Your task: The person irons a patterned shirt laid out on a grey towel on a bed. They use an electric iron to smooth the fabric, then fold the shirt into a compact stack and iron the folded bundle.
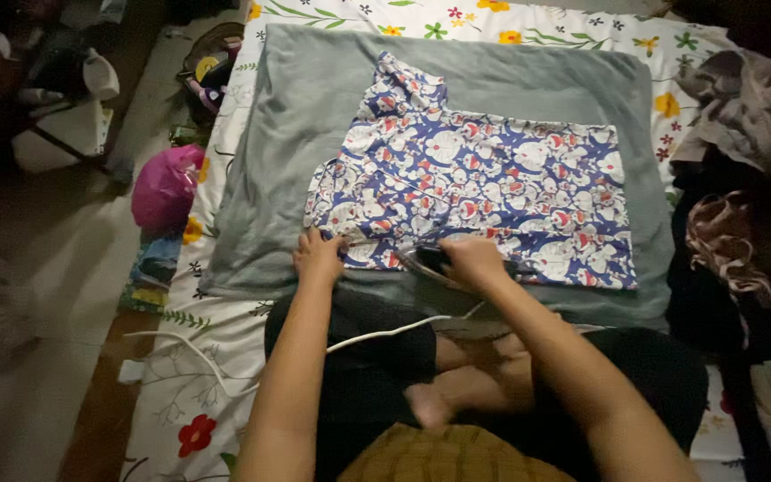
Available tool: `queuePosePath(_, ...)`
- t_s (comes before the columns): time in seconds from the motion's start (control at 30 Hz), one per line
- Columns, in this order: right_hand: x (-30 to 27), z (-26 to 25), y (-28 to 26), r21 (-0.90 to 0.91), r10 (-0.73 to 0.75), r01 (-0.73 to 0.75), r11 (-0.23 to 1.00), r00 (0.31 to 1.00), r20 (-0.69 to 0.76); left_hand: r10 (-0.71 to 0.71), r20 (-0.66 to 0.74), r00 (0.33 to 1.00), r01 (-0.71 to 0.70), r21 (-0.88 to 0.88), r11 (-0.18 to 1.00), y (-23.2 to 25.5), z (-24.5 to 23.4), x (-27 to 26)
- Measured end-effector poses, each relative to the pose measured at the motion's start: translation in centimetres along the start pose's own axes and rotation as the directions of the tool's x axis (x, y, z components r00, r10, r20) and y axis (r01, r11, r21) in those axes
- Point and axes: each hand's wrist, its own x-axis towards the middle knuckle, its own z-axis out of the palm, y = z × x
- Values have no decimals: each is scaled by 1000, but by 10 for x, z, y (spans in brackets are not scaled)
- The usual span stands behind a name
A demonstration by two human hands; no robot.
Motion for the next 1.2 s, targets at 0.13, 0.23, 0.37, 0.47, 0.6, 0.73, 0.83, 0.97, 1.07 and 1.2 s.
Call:
queuePosePath(0.13,19,14,-31,-41,-14,14,999,1000,-14,46,-79,996,-44,24,999,-2,7,2)
queuePosePath(0.23,26,28,-35,6,-67,69,998,985,-159,50,-84,995,-48,22,999,-2,4,-5)
queuePosePath(0.37,17,23,-5,-5,-2,1,1000,989,-146,12,-59,998,-10,31,999,1,-4,-9)
queuePosePath(0.47,-10,5,38,-13,127,-127,992,991,-49,21,-59,998,-18,41,999,0,-2,-7)
queuePosePath(0.6,-45,-19,86,-51,322,-323,945,946,-32,37,-56,998,-36,24,999,-4,14,8)
queuePosePath(0.73,-67,-33,108,-102,466,-458,883,882,68,152,-39,988,-138,239,961,14,29,32)
queuePosePath(0.83,-64,-31,106,-64,462,-458,887,881,99,365,-184,913,-321,230,919,47,45,36)
queuePosePath(0.97,-41,-16,85,62,283,-281,958,959,-25,581,-195,790,-553,181,813,101,78,35)
queuePosePath(1.07,-23,-5,72,12,256,-256,967,966,-27,578,-96,810,-542,251,802,133,94,25)
queuePosePath(1.2,-33,-1,89,13,334,-334,942,940,-63,502,-63,862,-472,258,843,140,110,17)
